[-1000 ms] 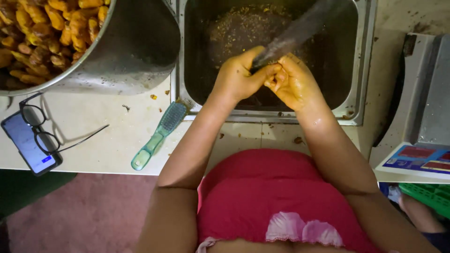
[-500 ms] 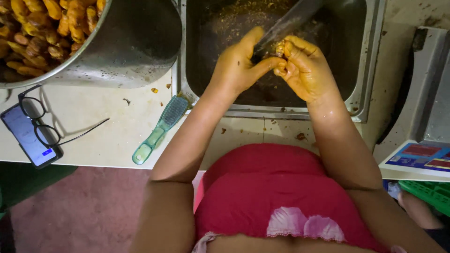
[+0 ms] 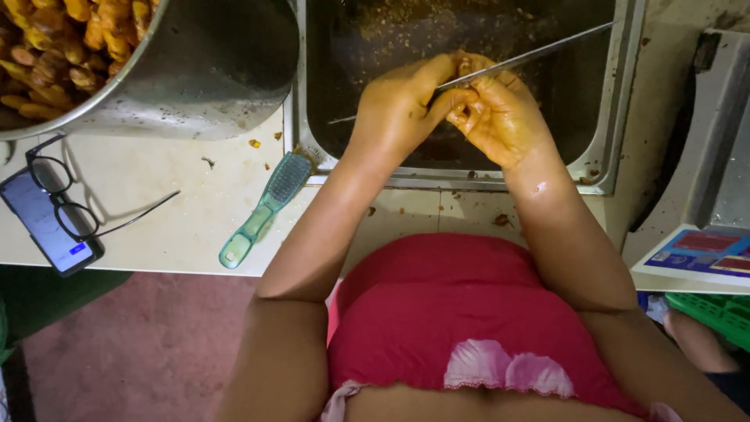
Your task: Washing and scraping turmeric roots in a sink to remove dirt
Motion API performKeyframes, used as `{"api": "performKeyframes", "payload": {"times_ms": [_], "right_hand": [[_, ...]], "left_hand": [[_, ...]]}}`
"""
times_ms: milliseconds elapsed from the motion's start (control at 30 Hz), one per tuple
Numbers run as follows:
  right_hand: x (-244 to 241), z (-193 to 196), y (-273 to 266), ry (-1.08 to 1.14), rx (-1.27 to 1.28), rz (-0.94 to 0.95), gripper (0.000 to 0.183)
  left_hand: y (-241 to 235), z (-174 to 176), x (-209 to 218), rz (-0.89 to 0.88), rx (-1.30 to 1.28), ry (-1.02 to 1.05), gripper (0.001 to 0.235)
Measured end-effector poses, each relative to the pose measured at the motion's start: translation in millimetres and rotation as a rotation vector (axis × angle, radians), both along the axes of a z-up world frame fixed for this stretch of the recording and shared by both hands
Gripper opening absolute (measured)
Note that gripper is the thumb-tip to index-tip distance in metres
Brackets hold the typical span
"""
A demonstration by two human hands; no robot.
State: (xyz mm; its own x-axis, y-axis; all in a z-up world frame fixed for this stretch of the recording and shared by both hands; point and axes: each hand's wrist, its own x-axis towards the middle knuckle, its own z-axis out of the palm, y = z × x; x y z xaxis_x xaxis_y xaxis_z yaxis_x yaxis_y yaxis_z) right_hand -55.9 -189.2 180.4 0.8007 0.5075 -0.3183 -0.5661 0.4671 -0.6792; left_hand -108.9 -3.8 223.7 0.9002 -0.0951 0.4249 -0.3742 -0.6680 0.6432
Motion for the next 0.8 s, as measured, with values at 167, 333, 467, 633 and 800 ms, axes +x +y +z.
{"api": "performKeyframes", "payload": {"times_ms": [167, 333, 467, 633, 800], "right_hand": [[-3, 15, 1, -0.094, 0.062, 0.067, 0.018], [0, 13, 2, -0.065, 0.044, 0.03, 0.011], [3, -1, -4, -0.034, -0.013, 0.009, 0.012], [1, -5, 1, 0.026, 0.045, -0.042, 0.008], [0, 1, -4, 0.017, -0.019, 0.015, 0.022]], "left_hand": [[3, 4, 3, 0.05, -0.061, 0.186, 0.055], [3, 10, 6, -0.009, 0.008, 0.078, 0.042], [-3, -2, 4, 0.117, 0.345, -0.01, 0.038], [-4, 5, 3, 0.046, 0.175, 0.053, 0.029], [-3, -2, 3, 0.083, 0.011, 0.174, 0.041]]}}
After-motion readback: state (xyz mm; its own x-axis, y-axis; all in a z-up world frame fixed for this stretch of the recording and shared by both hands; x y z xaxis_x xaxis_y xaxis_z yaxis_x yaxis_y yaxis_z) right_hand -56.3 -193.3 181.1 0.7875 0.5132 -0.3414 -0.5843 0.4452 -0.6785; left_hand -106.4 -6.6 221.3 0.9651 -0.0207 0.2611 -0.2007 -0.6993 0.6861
